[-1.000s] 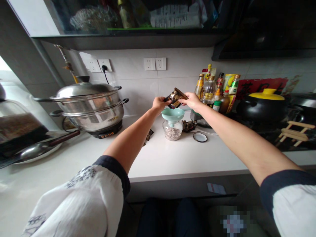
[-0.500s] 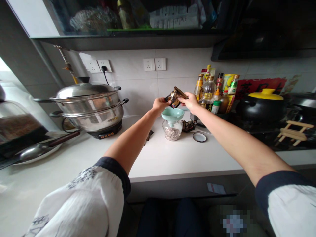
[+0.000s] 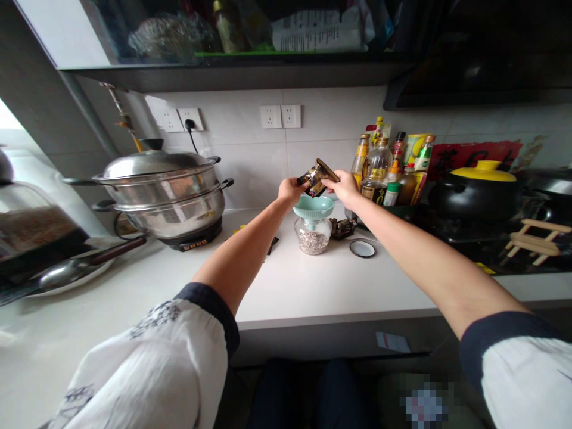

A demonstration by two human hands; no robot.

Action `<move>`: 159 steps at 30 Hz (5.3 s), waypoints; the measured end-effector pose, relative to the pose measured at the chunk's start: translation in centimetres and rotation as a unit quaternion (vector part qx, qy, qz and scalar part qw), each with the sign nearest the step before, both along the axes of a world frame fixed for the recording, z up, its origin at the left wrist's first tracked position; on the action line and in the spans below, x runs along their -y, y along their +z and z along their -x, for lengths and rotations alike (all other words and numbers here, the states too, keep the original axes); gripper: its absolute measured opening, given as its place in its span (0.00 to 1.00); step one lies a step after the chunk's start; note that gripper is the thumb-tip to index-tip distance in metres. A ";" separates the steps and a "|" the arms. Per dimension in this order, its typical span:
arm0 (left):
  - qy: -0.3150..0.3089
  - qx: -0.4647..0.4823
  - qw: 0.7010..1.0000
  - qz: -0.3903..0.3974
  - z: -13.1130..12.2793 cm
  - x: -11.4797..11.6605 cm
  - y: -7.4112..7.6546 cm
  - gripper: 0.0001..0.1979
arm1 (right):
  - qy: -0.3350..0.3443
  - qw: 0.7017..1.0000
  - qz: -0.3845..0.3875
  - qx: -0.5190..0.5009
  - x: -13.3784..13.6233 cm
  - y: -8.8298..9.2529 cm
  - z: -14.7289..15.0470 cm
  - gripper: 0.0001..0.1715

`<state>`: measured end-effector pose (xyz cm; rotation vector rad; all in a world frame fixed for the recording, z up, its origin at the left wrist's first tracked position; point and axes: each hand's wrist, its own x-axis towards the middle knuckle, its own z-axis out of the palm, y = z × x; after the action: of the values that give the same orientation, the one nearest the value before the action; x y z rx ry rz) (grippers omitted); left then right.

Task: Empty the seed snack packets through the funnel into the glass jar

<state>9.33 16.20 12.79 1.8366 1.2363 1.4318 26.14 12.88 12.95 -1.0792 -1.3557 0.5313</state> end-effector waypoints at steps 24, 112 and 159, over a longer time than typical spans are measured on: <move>-0.146 0.151 0.975 0.076 -0.5 1.1 -0.3 0.25 | -0.061 0.996 -0.046 0.042 -0.6 0.1 1.0 0.25; 0.064 -0.111 0.992 0.004 -0.1 1.1 0.6 0.13 | -0.032 0.998 0.007 0.052 0.5 -0.2 0.5 0.19; 0.036 -0.092 0.995 0.012 0.3 0.7 0.2 0.10 | -0.046 0.998 0.014 0.051 1.2 0.4 -0.1 0.08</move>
<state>9.04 15.53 12.99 1.9612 1.4160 1.3008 26.24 11.68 13.30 -1.1996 -1.3826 0.4336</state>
